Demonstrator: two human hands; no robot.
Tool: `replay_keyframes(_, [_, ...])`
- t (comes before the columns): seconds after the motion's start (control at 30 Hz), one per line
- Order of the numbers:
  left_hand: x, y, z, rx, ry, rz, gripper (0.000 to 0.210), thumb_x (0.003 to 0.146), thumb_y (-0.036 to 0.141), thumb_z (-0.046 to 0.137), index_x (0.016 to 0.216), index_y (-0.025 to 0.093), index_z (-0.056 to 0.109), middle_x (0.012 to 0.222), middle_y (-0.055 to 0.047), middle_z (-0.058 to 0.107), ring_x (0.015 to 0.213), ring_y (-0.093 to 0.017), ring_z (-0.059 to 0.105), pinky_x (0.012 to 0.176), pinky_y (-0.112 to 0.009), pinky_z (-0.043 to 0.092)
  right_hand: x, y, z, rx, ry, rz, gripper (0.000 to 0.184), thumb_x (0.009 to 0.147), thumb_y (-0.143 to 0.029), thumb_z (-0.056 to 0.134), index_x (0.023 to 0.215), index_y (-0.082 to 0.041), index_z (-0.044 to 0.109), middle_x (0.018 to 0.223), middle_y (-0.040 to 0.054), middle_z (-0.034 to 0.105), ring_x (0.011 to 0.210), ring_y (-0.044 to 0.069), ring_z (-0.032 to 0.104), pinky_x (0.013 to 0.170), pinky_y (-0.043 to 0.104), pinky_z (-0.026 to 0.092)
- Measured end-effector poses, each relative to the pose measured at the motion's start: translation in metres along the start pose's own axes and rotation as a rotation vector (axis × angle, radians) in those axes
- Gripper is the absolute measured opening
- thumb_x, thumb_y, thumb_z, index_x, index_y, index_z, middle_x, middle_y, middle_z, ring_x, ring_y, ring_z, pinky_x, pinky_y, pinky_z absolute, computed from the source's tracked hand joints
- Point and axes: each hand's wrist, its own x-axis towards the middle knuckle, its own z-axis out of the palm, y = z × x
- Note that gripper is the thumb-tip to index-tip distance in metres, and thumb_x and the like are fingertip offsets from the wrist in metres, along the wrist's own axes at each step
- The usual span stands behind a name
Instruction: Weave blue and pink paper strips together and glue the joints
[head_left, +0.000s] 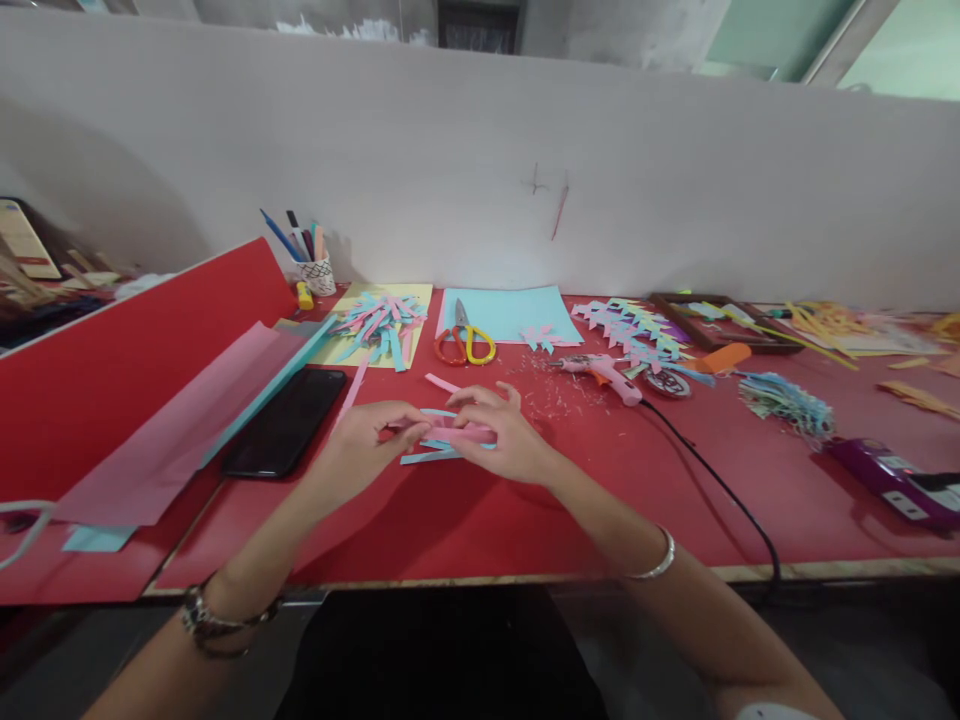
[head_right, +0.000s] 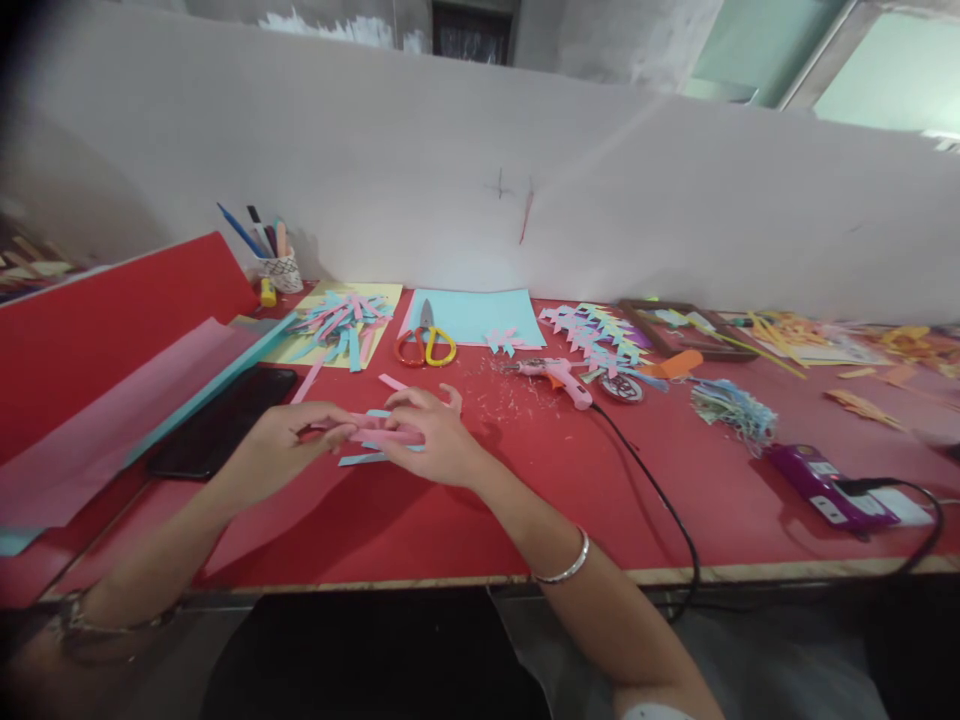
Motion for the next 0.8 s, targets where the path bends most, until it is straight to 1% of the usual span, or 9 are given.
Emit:
replay_keyframes(0.03, [-0.0001, 0.0013, 0.0026, 0.000, -0.025, 0.015, 0.024, 0.075, 0.036, 0.050, 0.069, 0.017, 0.064, 0.066, -0.001, 0.067, 0.061, -0.013, 0.058, 0.055, -0.019, 0.043, -0.0010, -0.0018, 0.0001, -0.027, -0.012, 0.002, 0.009, 0.076, -0.028, 0.055, 0.075, -0.020, 0.058, 0.109, 0.0053, 0.056, 0.106, 0.020, 0.049, 0.100, 0.052, 0.007])
replay_keyframes(0.1, [-0.0001, 0.0030, 0.0077, 0.000, -0.067, 0.047, 0.022, 0.076, 0.034, 0.049, 0.071, 0.018, 0.064, 0.071, -0.001, 0.068, 0.065, -0.013, 0.060, 0.059, -0.020, 0.044, -0.0019, -0.0041, -0.0001, -0.024, -0.048, -0.015, 0.009, 0.077, -0.029, 0.054, 0.075, -0.021, 0.059, 0.110, 0.0044, 0.057, 0.107, 0.019, 0.049, 0.100, 0.051, 0.003])
replay_keyframes(0.23, [0.0005, 0.0012, 0.0112, 0.010, -0.089, 0.081, 0.022, 0.078, 0.034, 0.049, 0.074, 0.019, 0.064, 0.074, -0.001, 0.068, 0.068, -0.013, 0.060, 0.062, -0.020, 0.044, -0.0003, -0.0029, -0.0004, 0.054, -0.113, -0.052, 0.024, 0.084, -0.030, 0.045, 0.065, -0.018, 0.054, 0.077, -0.0006, 0.061, 0.078, 0.012, 0.055, 0.096, 0.044, 0.015])
replay_keyframes(0.3, [0.0001, -0.0010, 0.0092, 0.032, -0.065, 0.089, 0.021, 0.078, 0.034, 0.049, 0.075, 0.019, 0.064, 0.073, -0.001, 0.067, 0.067, -0.013, 0.059, 0.062, -0.020, 0.044, 0.0009, -0.0006, 0.0001, 0.083, -0.088, -0.062, 0.028, 0.085, -0.032, 0.042, 0.064, -0.018, 0.053, 0.065, -0.0029, 0.056, 0.065, 0.010, 0.051, 0.090, 0.040, 0.023])
replay_keyframes(0.37, [-0.0010, -0.0028, 0.0063, 0.067, -0.025, 0.096, 0.021, 0.077, 0.034, 0.050, 0.074, 0.019, 0.064, 0.070, 0.000, 0.067, 0.065, -0.012, 0.058, 0.061, -0.020, 0.044, 0.0015, 0.0017, 0.0008, 0.094, -0.053, -0.066, 0.031, 0.086, -0.035, 0.040, 0.063, -0.017, 0.051, 0.059, -0.0041, 0.051, 0.060, 0.009, 0.046, 0.084, 0.035, 0.027])
replay_keyframes(0.47, [-0.0024, -0.0033, 0.0035, 0.097, 0.032, 0.095, 0.021, 0.076, 0.035, 0.052, 0.070, 0.018, 0.063, 0.067, 0.000, 0.066, 0.061, -0.012, 0.056, 0.060, -0.020, 0.043, 0.0016, 0.0042, 0.0019, 0.090, -0.033, -0.063, 0.036, 0.086, -0.038, 0.036, 0.059, -0.017, 0.046, 0.055, -0.0051, 0.043, 0.056, 0.008, 0.041, 0.077, 0.031, 0.029])
replay_keyframes(0.53, [-0.0025, -0.0019, 0.0036, 0.094, 0.047, 0.088, 0.021, 0.075, 0.035, 0.052, 0.068, 0.018, 0.062, 0.066, 0.000, 0.065, 0.060, -0.012, 0.056, 0.059, -0.020, 0.043, 0.0014, 0.0051, 0.0023, 0.084, -0.026, -0.060, 0.038, 0.087, -0.039, 0.036, 0.058, -0.017, 0.045, 0.054, -0.0050, 0.042, 0.056, 0.008, 0.040, 0.075, 0.030, 0.028])
replay_keyframes(0.7, [-0.0013, 0.0019, 0.0078, 0.032, -0.015, 0.088, 0.023, 0.078, 0.035, 0.049, 0.071, 0.018, 0.063, 0.069, -0.001, 0.067, 0.063, -0.012, 0.058, 0.058, -0.019, 0.044, 0.0019, 0.0045, 0.0024, 0.061, -0.031, -0.074, 0.041, 0.087, -0.044, 0.035, 0.063, -0.017, 0.053, 0.060, -0.0023, 0.052, 0.061, 0.009, 0.046, 0.075, 0.029, 0.028])
replay_keyframes(0.8, [-0.0018, 0.0002, 0.0095, -0.019, -0.044, 0.056, 0.023, 0.079, 0.036, 0.049, 0.082, 0.019, 0.064, 0.078, -0.002, 0.069, 0.071, -0.014, 0.061, 0.063, -0.020, 0.047, 0.0030, 0.0033, 0.0028, 0.076, -0.036, -0.114, 0.041, 0.087, -0.043, 0.036, 0.061, -0.016, 0.053, 0.057, -0.0023, 0.051, 0.058, 0.009, 0.045, 0.070, 0.026, 0.030])
